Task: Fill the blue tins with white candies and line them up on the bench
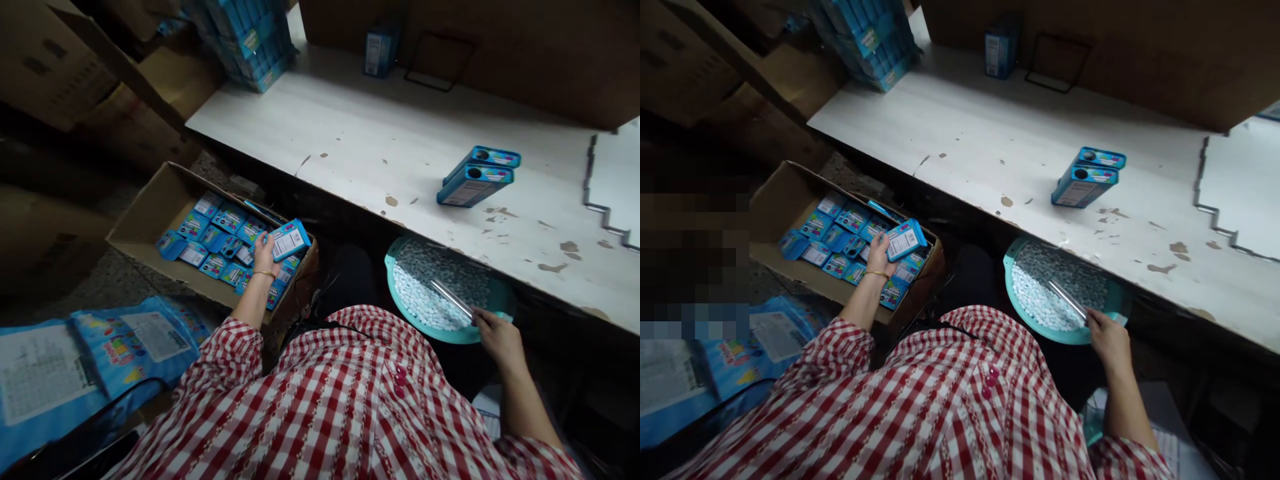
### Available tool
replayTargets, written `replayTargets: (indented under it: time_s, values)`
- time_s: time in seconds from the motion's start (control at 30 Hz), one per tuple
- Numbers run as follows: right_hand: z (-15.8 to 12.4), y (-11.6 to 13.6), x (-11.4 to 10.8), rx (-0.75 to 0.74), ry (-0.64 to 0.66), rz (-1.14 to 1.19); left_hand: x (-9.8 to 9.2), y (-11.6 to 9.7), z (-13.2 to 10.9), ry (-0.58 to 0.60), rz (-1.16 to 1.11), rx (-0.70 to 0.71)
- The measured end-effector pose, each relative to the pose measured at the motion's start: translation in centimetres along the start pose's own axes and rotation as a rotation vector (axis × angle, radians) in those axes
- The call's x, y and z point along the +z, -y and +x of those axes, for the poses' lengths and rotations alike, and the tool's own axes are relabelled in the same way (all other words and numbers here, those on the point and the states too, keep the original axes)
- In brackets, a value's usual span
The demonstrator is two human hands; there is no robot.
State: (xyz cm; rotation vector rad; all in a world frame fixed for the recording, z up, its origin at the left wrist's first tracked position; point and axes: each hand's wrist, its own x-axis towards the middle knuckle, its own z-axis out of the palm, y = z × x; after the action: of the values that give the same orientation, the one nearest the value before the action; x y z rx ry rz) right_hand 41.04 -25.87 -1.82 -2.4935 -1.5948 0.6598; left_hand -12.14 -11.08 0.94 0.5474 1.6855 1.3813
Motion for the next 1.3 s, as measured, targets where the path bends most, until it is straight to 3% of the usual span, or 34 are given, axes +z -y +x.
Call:
replayTargets:
  time_s: [0.07, 0.13, 0.27, 0.33, 0.4, 0.5, 0.63, 0.7, 0.87, 0.97, 1.03, 1.2, 1.3]
  values:
    - [0.1, -0.1, -0.1, -0.02, 0.004, -0.084, 2.2, -1.2, -2.5, 0.296, -0.225, -0.12]
    - [-0.4, 0.3, -0.5, -0.025, 0.013, -0.144, 4.6, -1.5, -5.2, 0.547, -0.222, -0.25]
    - [-1.7, 1.5, -2.1, 0.023, 0.047, -0.178, 8.5, -0.6, -9.4, 1.009, 0.126, -0.459]
    - [-2.3, 1.8, -2.9, 0.065, 0.057, -0.198, 9.7, -0.5, -10.4, 1.26, 0.324, -0.482]
    - [-2.7, 1.8, -3.7, 0.093, 0.07, -0.231, 10.7, -1.0, -10.8, 1.416, 0.464, -0.466]
    - [-3.4, 1.2, -4.5, 0.075, 0.065, -0.318, 11.4, -1.9, -11.5, 1.453, 0.6, -0.379]
    - [-3.3, 0.9, -3.9, -0.032, 0.059, -0.419, 11.2, -2.1, -14.3, 1.375, 0.681, -0.144]
    - [-2.5, 1.6, -2.5, -0.065, 0.087, -0.418, 10.9, -2.1, -15.6, 1.33, 0.662, -0.005]
    - [1.2, 5.5, 2.7, 0.06, 0.164, -0.165, 10.7, -2.5, -16.0, 1.415, 0.692, 0.14]
    - [3.0, 6.4, 4.5, 0.137, 0.147, 0.02, 11.2, -2.5, -15.3, 1.273, 0.771, 0.246]
    - [3.6, 5.9, 4.9, 0.128, 0.141, 0.083, 11.8, -2.4, -15.1, 1.244, 0.766, 0.277]
    - [3.9, 4.6, 5.2, 0.081, 0.132, 0.204, 13.8, -1.8, -15.2, 1.476, 0.584, 0.199]
    - [4.0, 5.5, 6.0, 0.072, 0.115, 0.263, 15.4, -0.7, -15.2, 1.442, 0.565, 0.221]
